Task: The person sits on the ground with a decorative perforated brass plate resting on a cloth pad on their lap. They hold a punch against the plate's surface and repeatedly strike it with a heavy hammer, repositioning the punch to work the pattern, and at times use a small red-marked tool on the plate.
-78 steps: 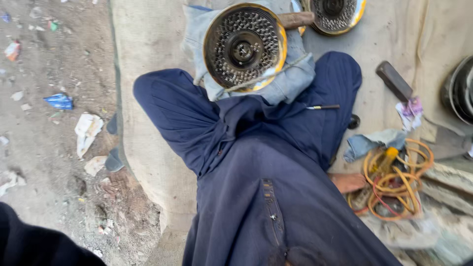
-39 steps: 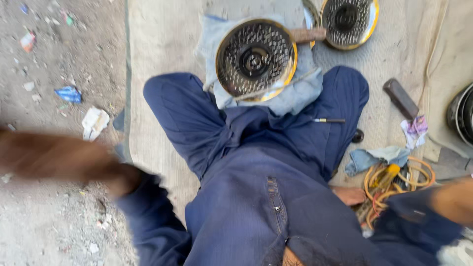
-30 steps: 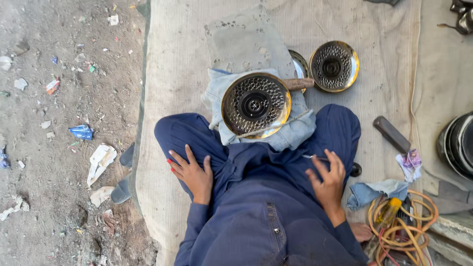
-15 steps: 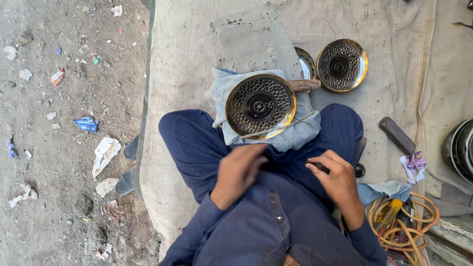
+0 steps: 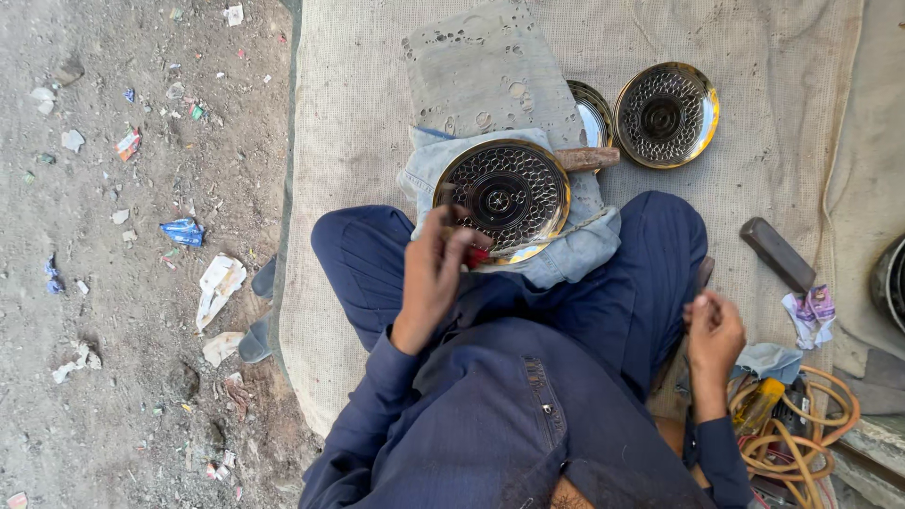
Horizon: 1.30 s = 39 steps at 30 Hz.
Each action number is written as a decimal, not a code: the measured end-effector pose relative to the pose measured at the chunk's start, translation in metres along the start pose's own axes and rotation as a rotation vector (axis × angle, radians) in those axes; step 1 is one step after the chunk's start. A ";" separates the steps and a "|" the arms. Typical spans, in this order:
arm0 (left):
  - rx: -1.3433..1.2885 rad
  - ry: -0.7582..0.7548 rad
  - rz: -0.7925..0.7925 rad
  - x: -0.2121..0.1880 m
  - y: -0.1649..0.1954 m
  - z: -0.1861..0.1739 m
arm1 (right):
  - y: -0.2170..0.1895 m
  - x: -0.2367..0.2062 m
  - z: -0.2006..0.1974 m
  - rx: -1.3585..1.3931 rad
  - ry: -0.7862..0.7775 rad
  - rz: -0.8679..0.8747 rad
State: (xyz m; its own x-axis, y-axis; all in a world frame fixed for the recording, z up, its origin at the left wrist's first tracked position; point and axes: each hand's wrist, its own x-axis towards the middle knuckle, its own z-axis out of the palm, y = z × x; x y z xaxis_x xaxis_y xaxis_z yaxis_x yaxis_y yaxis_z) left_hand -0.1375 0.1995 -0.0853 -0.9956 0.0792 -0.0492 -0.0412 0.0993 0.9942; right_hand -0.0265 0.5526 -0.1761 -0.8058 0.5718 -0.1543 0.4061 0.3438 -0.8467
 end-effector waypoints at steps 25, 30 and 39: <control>-0.500 0.296 0.115 0.051 -0.022 0.023 | 0.019 -0.040 -0.003 0.189 0.060 0.169; -0.475 0.303 0.094 0.048 -0.022 0.022 | 0.002 -0.027 0.000 0.314 0.033 -0.213; -0.064 0.342 0.255 0.042 -0.042 0.034 | -0.053 0.013 0.013 0.162 -0.107 -0.447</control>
State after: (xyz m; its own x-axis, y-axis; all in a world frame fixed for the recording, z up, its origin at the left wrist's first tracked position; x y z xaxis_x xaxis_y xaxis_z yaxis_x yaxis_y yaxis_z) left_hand -0.1746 0.2319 -0.1321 -0.9447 -0.2410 0.2223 0.2151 0.0562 0.9750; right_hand -0.0639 0.5318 -0.1398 -0.9291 0.3120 0.1985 -0.0554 0.4133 -0.9089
